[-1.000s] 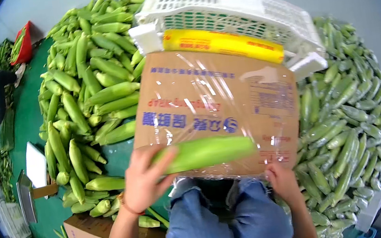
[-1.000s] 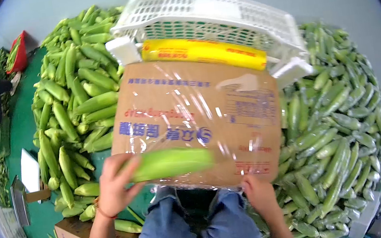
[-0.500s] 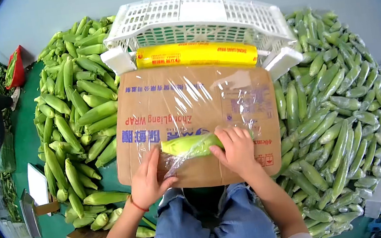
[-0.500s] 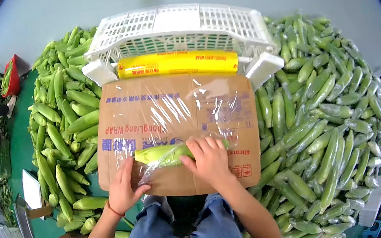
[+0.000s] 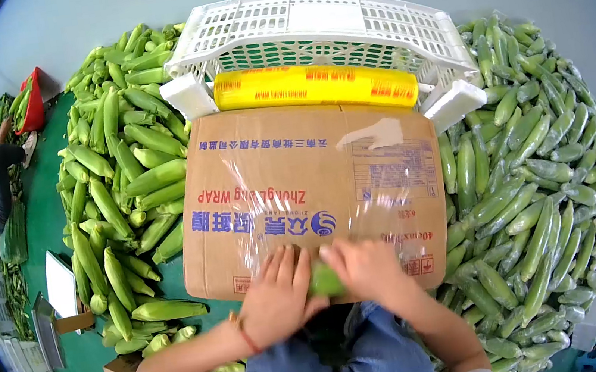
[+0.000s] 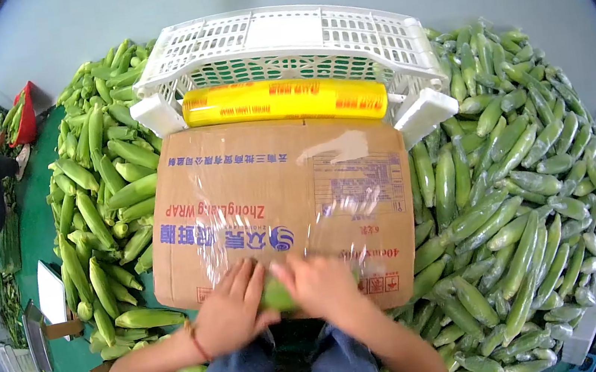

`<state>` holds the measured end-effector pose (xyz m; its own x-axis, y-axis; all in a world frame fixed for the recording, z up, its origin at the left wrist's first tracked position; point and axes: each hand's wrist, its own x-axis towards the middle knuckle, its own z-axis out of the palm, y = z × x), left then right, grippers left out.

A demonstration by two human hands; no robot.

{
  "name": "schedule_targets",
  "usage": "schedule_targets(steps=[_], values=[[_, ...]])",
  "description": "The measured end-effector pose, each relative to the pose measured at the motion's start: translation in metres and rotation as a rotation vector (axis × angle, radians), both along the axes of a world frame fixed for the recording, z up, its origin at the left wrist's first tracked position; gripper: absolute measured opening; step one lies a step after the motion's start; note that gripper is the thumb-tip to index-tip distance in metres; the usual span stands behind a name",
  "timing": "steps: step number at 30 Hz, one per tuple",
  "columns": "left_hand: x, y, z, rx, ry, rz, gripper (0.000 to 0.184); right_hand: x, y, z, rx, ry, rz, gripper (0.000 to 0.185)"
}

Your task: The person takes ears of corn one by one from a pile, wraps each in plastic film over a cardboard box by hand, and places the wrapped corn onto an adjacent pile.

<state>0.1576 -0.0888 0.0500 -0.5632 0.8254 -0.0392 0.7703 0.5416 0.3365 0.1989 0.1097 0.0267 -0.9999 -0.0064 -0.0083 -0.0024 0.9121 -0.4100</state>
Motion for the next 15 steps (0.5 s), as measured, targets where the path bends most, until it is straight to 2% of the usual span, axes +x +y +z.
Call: schedule_targets(steps=[1,2,5,6,7,9,10,12,13,15], values=[[0.009,-0.009,0.004,-0.019,-0.007,-0.036,0.080,0.012,-0.006,0.007,-0.054,-0.035,0.067,0.042],[0.012,-0.011,0.003,-0.056,-0.026,-0.019,0.086,0.018,-0.008,0.014,-0.092,-0.230,0.069,0.040],[-0.028,0.006,-0.008,-0.048,0.160,0.120,0.085,0.019,-0.004,0.020,-0.056,0.195,0.024,0.034],[-0.058,0.016,-0.019,0.000,0.247,0.188,0.083,0.020,0.000,0.003,0.002,0.370,0.117,0.051],[-0.092,0.027,-0.031,0.051,0.336,0.253,0.081,0.014,-0.001,0.001,0.065,0.370,0.183,0.055],[-0.160,0.044,-0.033,0.102,0.220,0.191,0.077,-0.009,0.002,0.003,0.204,0.374,0.311,0.063],[-0.183,0.054,-0.027,0.080,0.155,0.090,0.077,-0.026,0.011,-0.004,0.209,0.400,0.336,0.075],[-0.213,0.069,-0.022,0.012,0.002,-0.111,0.078,-0.073,0.022,-0.004,0.250,0.443,0.301,0.071],[-0.219,0.074,-0.026,-0.070,-0.006,-0.134,0.080,-0.087,0.024,-0.007,0.255,0.440,0.280,0.069],[-0.226,0.088,-0.029,-0.216,-0.008,-0.174,0.085,-0.113,0.031,-0.009,0.198,0.287,0.323,0.062]])
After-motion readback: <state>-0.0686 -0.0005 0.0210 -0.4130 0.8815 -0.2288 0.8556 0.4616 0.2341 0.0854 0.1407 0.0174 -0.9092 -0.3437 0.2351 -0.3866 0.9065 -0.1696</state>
